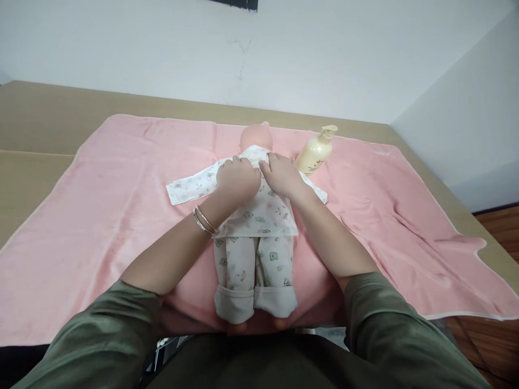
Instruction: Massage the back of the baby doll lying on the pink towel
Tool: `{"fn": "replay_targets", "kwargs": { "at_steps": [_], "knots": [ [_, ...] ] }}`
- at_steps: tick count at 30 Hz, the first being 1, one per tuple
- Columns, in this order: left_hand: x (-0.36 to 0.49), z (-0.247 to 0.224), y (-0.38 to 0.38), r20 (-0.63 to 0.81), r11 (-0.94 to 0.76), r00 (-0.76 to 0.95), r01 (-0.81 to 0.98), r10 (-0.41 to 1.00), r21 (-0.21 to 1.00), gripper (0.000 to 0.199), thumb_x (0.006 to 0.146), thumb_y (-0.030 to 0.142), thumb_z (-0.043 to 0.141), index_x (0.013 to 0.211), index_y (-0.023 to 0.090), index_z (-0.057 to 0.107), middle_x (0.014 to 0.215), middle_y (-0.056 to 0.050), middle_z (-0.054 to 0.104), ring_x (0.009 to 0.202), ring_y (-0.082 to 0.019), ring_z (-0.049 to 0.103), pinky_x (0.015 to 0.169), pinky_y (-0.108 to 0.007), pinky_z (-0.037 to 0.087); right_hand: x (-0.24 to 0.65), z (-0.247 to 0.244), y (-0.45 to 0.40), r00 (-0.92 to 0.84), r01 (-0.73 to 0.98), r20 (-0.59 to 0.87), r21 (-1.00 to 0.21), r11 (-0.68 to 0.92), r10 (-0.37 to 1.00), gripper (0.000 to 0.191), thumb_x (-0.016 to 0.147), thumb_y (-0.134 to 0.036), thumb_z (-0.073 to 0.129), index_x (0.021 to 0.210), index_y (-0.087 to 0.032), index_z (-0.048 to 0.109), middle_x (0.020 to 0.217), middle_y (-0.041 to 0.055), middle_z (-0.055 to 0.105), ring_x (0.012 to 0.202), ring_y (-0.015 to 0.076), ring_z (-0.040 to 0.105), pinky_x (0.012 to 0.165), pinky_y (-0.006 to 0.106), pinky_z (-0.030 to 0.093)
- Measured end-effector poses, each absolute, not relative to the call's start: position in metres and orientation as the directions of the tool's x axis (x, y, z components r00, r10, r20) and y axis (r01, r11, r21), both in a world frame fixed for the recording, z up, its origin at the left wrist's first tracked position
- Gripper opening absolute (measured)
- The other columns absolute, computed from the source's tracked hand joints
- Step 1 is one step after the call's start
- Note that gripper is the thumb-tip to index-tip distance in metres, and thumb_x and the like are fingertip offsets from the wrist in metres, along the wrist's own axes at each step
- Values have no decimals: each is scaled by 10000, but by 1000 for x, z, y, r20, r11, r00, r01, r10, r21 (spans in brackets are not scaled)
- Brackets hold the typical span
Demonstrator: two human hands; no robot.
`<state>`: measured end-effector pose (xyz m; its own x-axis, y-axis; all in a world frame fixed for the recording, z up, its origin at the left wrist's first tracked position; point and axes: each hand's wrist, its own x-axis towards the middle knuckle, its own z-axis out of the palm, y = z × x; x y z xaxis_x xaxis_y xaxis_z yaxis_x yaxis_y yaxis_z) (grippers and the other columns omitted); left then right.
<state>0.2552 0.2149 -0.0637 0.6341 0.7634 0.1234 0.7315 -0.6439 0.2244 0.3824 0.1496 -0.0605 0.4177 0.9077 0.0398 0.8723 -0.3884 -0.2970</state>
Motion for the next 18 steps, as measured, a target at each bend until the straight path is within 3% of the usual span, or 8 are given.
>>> {"fn": "replay_targets", "kwargs": {
  "at_steps": [3, 6, 9, 12, 16, 18],
  "knots": [
    [256, -60, 236, 10, -574, 603, 753, 797, 320, 545, 1084, 373, 306, 1327, 70, 688, 1377, -252, 728, 1315, -378, 683, 1120, -480, 531, 356, -58, 141, 343, 929, 59, -169, -329, 937, 621, 1111, -310, 334, 1604, 51, 447, 1676, 317, 462, 1585, 465, 432, 1336, 662, 276],
    [257, -62, 247, -56, -517, 573, 774, 818, 365, 603, 1097, 381, 238, 1343, 50, 679, 1402, -263, 716, 1346, -391, 677, 1141, -494, 517, 343, -61, 137, 213, 969, 79, -142, -201, 974, 668, 1061, -229, 369, 1640, 104, 369, 1739, 314, 366, 1668, 441, 311, 1390, 587, 242],
    [258, -70, 246, 43, -573, 593, 752, 804, 326, 600, 1098, 372, 240, 1338, 39, 677, 1394, -273, 717, 1370, -401, 657, 1211, -522, 458, 352, -67, 144, 253, 942, 97, -249, -223, 962, 660, 1038, -232, 385, 1611, 94, 412, 1726, 294, 401, 1665, 406, 328, 1392, 553, 271],
    [260, -78, 243, 99, -572, 574, 756, 813, 318, 589, 1096, 390, 256, 1349, 64, 677, 1394, -264, 720, 1356, -402, 660, 1221, -539, 446, 372, -72, 156, 381, 873, 120, -371, -315, 917, 621, 1069, -350, 388, 1548, 28, 504, 1669, 278, 487, 1594, 399, 432, 1354, 596, 316],
    [262, -80, 242, 81, -536, 546, 765, 834, 356, 596, 1091, 417, 264, 1344, 74, 681, 1409, -265, 708, 1329, -422, 669, 1179, -562, 482, 386, -74, 162, 455, 824, 85, -419, -382, 887, 656, 1080, -468, 418, 1557, -28, 511, 1656, 254, 520, 1567, 396, 463, 1376, 679, 174],
    [262, -79, 243, 82, -534, 545, 764, 835, 363, 586, 1091, 416, 273, 1336, 77, 683, 1400, -265, 709, 1323, -421, 670, 1175, -563, 486, 385, -74, 161, 459, 819, 82, -425, -386, 884, 649, 1079, -478, 416, 1551, -43, 518, 1653, 249, 527, 1563, 396, 467, 1372, 685, 172]
  ]
}}
